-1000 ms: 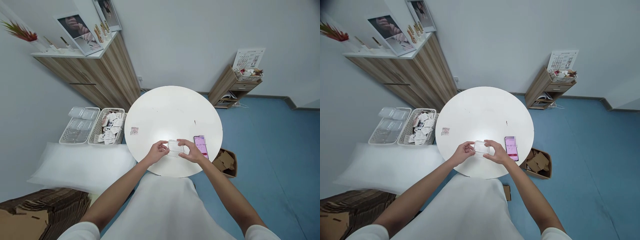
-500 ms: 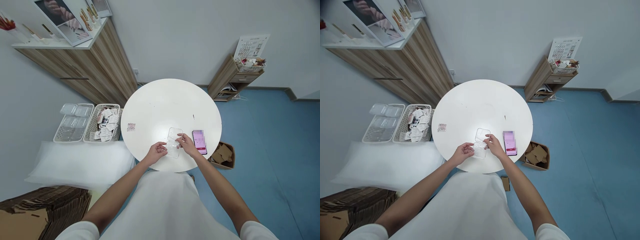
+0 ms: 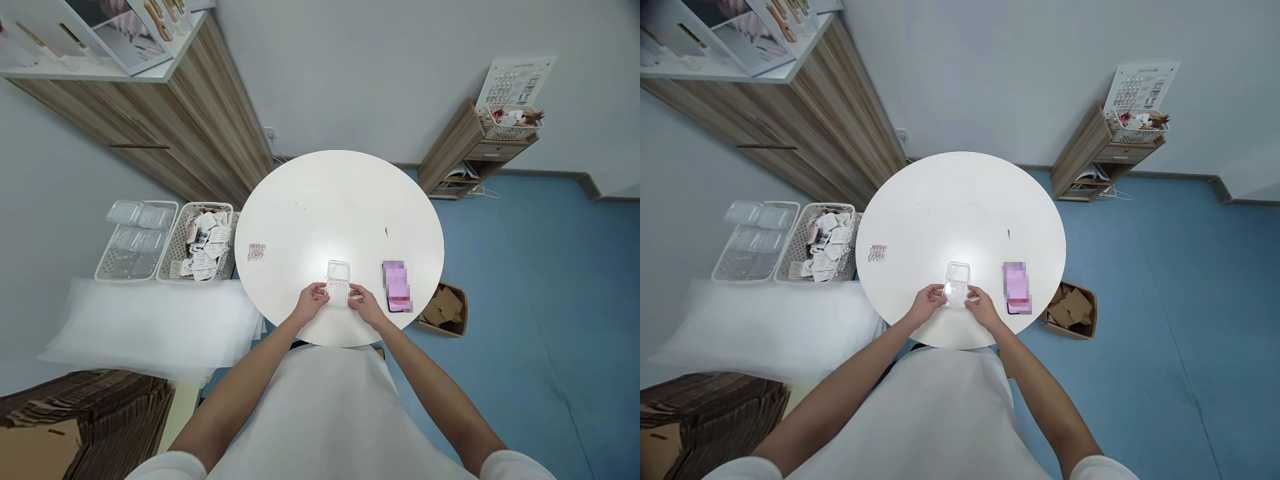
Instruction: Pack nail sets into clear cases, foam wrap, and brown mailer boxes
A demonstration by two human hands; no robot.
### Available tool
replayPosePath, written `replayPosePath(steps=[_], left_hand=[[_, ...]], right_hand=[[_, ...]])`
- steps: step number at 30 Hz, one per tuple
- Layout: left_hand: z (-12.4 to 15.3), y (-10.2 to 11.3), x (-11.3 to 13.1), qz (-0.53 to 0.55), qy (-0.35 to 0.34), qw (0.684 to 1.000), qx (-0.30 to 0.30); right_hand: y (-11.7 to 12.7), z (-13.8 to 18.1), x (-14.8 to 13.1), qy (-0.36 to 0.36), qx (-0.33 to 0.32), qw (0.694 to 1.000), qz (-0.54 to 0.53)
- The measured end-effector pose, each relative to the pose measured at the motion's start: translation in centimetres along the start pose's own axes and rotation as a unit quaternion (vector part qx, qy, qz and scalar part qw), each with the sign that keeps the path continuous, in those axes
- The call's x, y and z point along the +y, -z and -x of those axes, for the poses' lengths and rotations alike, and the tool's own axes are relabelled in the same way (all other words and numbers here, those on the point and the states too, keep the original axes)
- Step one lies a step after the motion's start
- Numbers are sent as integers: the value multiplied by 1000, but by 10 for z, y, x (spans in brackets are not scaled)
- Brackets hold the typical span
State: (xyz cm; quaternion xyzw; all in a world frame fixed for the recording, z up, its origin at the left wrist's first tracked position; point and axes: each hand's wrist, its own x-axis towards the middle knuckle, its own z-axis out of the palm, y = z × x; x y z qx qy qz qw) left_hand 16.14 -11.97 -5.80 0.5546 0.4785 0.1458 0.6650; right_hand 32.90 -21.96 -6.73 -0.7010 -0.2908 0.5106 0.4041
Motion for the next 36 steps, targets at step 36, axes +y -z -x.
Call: replayPosePath(steps=[36], left_hand=[[19, -11, -18, -152, 48, 987, -3]], right_hand=[[-1, 8, 17, -71, -41, 997, 6]])
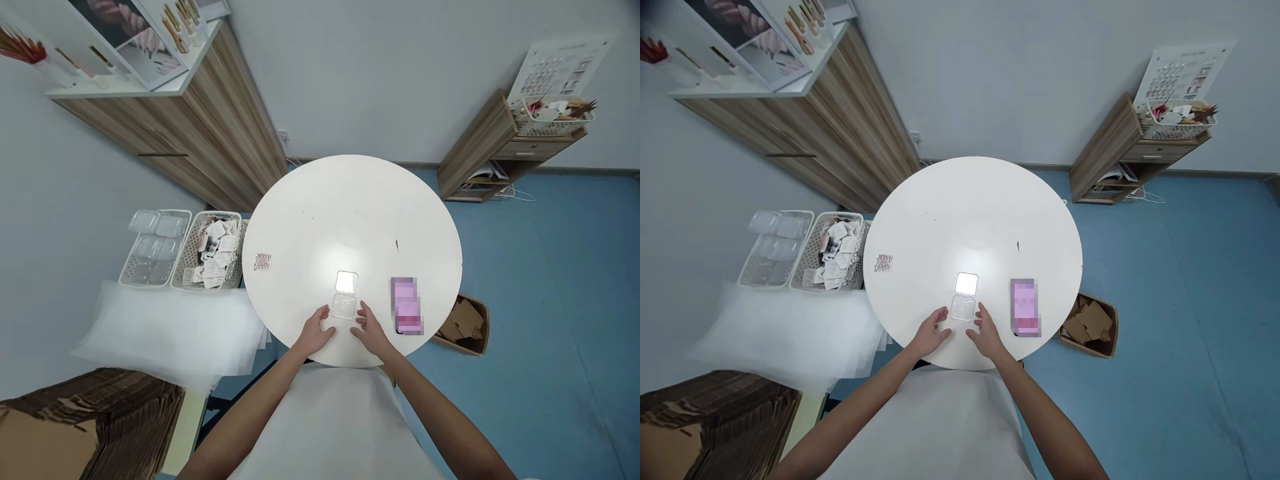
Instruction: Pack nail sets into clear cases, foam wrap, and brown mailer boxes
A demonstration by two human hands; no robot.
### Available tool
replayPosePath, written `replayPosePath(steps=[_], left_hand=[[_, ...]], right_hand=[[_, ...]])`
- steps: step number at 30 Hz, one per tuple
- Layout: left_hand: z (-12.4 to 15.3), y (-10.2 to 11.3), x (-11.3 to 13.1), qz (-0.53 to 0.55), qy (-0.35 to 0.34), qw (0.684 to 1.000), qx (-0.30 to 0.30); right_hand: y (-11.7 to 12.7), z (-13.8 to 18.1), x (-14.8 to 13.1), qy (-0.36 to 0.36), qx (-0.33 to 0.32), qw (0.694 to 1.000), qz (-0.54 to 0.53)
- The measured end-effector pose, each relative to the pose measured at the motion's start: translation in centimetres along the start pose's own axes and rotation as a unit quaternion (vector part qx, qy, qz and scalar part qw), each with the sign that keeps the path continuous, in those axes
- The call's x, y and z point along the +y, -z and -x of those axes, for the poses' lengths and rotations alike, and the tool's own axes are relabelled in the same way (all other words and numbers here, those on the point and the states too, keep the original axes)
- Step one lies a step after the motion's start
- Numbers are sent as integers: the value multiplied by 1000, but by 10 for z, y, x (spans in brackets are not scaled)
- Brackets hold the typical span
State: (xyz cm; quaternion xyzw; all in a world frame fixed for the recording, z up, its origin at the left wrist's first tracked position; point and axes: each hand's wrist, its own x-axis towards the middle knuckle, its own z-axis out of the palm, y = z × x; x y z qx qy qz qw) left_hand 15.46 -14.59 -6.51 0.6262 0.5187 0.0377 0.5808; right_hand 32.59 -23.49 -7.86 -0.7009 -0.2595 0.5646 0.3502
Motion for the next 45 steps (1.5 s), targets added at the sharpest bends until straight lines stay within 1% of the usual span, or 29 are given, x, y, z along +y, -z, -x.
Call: replayPosePath(steps=[3, 6, 8, 11, 15, 17, 19, 21, 23, 26, 29, 32, 34, 37, 40, 45], left_hand=[[2, 9, -1, -24, -24, 999, -22], [5, 26, -5, -72, -58, 995, -38], [8, 45, -9, -106, -86, 990, -39], [8, 84, -19, -147, -137, 979, -24], [-5, 153, -37, -213, -175, 960, 39], [-17, 188, -43, -251, -177, 948, 81], [-31, 220, -46, -296, -171, 934, 106], [-47, 244, -43, -336, -159, 920, 122], [-62, 259, -37, -354, -157, 915, 112], [-84, 270, -29, -356, -131, 921, 88], [-101, 272, -27, -367, -84, 924, 63], [-111, 272, -30, -355, -74, 931, 35], [-115, 270, -33, -347, -76, 935, 22], [-119, 267, -38, -339, -73, 938, 19], [-121, 264, -43, -328, -87, 940, 26], [-121, 262, -48, -285, -121, 950, 52]], right_hand=[[-5, 5, -1, 16, 49, 999, 17], [-13, 13, -3, 54, 125, 990, 30], [-21, 17, -8, 75, 158, 984, 41], [-39, 19, -21, 108, 177, 976, 64], [-78, 3, -47, 149, 146, 972, 108], [-100, -12, -62, 166, 116, 970, 135], [-122, -32, -78, 176, 79, 966, 173], [-142, -53, -94, 183, 49, 958, 217], [-160, -76, -108, 183, 27, 948, 259], [-181, -107, -124, 186, 15, 932, 309], [-196, -133, -135, 176, 11, 922, 344], [-205, -150, -144, 161, 18, 918, 362], [-209, -157, -149, 148, 24, 916, 373], [-212, -165, -153, 123, 35, 912, 388], [-214, -170, -154, 110, 46, 906, 407], [-216, -172, -153, 118, 62, 894, 429]])
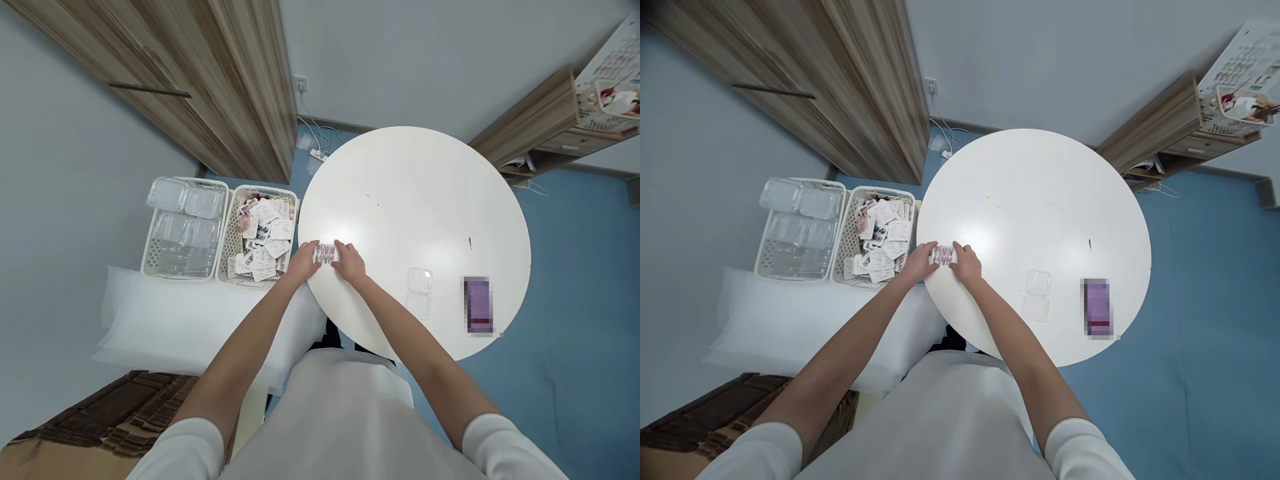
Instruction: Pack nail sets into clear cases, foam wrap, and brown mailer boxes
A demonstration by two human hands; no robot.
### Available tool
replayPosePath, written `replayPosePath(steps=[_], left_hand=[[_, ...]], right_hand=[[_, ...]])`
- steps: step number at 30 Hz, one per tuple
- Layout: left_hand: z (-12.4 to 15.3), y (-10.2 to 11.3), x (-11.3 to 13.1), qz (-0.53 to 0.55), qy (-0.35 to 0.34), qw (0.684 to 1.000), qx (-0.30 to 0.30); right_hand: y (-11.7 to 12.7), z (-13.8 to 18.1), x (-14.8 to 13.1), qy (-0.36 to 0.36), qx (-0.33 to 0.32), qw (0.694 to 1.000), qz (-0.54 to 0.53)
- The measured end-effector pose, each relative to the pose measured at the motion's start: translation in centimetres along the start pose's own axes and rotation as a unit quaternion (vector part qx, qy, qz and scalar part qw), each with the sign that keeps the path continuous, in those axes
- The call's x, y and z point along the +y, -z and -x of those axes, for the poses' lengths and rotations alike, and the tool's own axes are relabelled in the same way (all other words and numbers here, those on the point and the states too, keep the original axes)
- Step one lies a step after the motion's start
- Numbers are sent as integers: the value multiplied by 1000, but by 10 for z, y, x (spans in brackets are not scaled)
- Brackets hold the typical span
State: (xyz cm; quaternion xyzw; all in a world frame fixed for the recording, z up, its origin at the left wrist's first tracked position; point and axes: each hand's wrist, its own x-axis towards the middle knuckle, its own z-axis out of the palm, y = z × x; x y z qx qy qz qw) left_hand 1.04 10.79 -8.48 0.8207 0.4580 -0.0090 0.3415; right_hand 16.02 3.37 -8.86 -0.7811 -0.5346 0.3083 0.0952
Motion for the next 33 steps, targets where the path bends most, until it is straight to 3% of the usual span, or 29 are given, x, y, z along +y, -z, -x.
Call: replayPosePath(steps=[9, 18, 26, 33], left_hand=[[16, -9, 4, 48, -22, 998, 40], [41, -19, 21, 91, -112, 989, 3], [70, -43, 67, 106, -183, 977, -8], [86, -75, 119, 93, -213, 971, -47]], right_hand=[[-3, 10, 2, 38, 7, 999, -27], [6, 53, 27, 77, 21, 987, -137], [24, 117, 70, 79, 56, 983, -159], [42, 171, 124, 69, 84, 977, -185]])
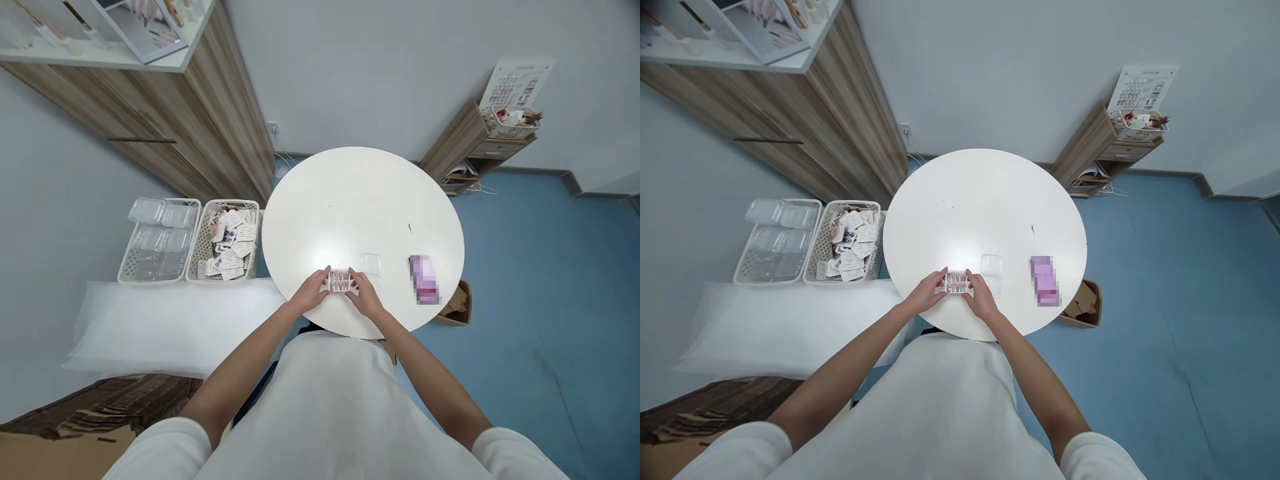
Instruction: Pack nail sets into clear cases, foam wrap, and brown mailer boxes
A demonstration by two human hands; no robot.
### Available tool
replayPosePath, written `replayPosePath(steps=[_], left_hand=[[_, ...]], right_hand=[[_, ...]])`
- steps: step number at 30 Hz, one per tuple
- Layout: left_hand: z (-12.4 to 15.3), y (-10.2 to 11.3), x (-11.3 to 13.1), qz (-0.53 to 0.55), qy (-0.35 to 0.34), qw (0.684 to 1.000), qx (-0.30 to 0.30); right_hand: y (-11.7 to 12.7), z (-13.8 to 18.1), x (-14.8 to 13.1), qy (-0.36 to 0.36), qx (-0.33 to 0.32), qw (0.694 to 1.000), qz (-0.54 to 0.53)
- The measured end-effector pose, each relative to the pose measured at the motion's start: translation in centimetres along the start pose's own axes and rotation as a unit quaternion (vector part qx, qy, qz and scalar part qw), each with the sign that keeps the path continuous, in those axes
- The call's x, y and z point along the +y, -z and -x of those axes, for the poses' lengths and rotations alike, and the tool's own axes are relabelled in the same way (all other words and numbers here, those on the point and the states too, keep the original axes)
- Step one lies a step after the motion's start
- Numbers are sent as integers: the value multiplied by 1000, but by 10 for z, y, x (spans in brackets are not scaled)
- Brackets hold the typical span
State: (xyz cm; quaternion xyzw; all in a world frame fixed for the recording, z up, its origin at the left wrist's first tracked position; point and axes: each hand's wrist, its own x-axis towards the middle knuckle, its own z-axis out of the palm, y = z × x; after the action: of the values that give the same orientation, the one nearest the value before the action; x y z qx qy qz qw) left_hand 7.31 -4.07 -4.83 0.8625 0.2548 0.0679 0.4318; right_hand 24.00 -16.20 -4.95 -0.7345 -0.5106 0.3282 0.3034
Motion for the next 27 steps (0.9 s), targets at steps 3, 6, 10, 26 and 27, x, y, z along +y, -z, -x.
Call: replayPosePath(steps=[3, 6, 10, 26, 27], left_hand=[[-6, -20, 19, -8, 4, 1000, -27], [-14, -40, 35, -21, 12, 998, -56], [-26, -60, 49, -60, 21, 996, -67], [-67, -84, 54, -232, 88, 968, -46], [-68, -84, 53, -233, 89, 967, -49]], right_hand=[[17, 20, 19, -6, 5, 1000, -4], [33, 34, 39, -17, 0, 1000, 4], [49, 44, 62, -18, -10, 1000, 16], [62, 10, 100, -16, -28, 987, 155], [62, 10, 100, -17, -29, 987, 156]])
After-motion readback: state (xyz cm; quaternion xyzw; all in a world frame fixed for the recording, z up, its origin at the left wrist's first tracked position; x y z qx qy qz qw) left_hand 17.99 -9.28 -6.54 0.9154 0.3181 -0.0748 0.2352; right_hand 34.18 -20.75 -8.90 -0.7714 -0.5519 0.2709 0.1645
